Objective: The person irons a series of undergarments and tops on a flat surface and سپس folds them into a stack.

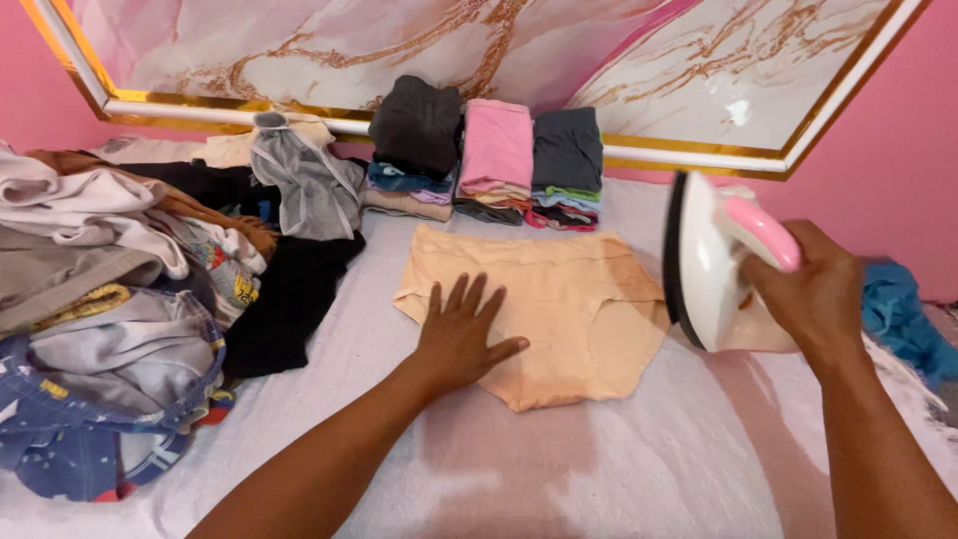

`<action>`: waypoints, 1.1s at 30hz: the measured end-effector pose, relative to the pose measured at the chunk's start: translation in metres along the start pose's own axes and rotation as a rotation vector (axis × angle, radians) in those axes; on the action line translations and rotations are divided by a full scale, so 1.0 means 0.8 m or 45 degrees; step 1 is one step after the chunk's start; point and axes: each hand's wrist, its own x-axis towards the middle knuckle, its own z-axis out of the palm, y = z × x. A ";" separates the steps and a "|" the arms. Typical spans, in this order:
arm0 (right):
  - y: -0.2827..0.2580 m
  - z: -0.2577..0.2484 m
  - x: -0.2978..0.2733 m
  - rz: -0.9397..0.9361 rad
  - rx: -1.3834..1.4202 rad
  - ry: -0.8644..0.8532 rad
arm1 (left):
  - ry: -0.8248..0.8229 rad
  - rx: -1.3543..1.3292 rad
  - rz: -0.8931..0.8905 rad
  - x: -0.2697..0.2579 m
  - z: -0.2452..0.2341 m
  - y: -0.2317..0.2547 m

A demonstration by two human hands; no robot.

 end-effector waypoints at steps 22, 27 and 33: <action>-0.183 0.345 0.126 -0.497 -0.472 -1.184 | 0.106 -0.197 -0.681 -0.012 -0.076 -0.103; -0.190 0.348 0.114 -0.689 -0.502 -1.012 | 0.299 -0.302 -0.742 -0.011 -0.063 -0.123; -0.229 0.346 0.119 -0.403 -0.493 -1.189 | 0.322 -0.309 -0.757 -0.012 -0.066 -0.127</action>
